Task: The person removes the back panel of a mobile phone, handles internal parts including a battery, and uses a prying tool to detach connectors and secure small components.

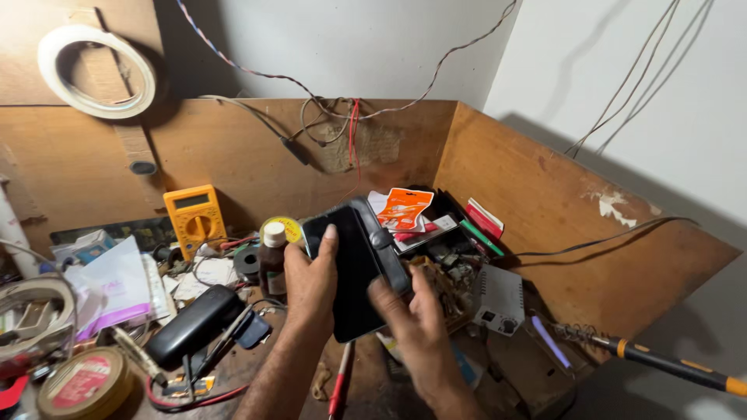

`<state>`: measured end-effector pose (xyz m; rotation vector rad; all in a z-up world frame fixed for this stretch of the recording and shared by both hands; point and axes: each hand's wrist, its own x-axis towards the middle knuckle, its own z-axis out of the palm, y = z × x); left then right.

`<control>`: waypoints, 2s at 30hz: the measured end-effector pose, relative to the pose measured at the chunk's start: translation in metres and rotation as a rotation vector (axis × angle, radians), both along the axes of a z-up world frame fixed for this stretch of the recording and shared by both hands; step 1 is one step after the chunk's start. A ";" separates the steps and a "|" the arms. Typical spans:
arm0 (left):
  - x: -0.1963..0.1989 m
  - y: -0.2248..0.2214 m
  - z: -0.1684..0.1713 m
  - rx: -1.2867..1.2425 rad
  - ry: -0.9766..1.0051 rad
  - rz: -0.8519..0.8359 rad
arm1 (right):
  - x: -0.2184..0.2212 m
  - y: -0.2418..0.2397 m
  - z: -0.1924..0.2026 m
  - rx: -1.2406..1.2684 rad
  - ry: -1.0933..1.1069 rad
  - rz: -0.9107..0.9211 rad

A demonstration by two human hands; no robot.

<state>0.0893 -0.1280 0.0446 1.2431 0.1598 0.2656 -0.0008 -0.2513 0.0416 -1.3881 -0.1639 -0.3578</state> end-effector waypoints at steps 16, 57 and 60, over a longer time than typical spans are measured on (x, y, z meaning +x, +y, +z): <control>0.042 -0.020 -0.021 0.104 0.091 -0.092 | 0.023 -0.001 -0.055 -0.082 0.082 -0.409; 0.098 -0.113 -0.026 1.303 -0.598 -0.196 | 0.007 -0.128 0.023 -0.253 0.221 -0.581; 0.097 -0.131 -0.020 1.539 -0.383 -0.333 | 0.004 -0.144 0.024 -0.266 0.155 -0.580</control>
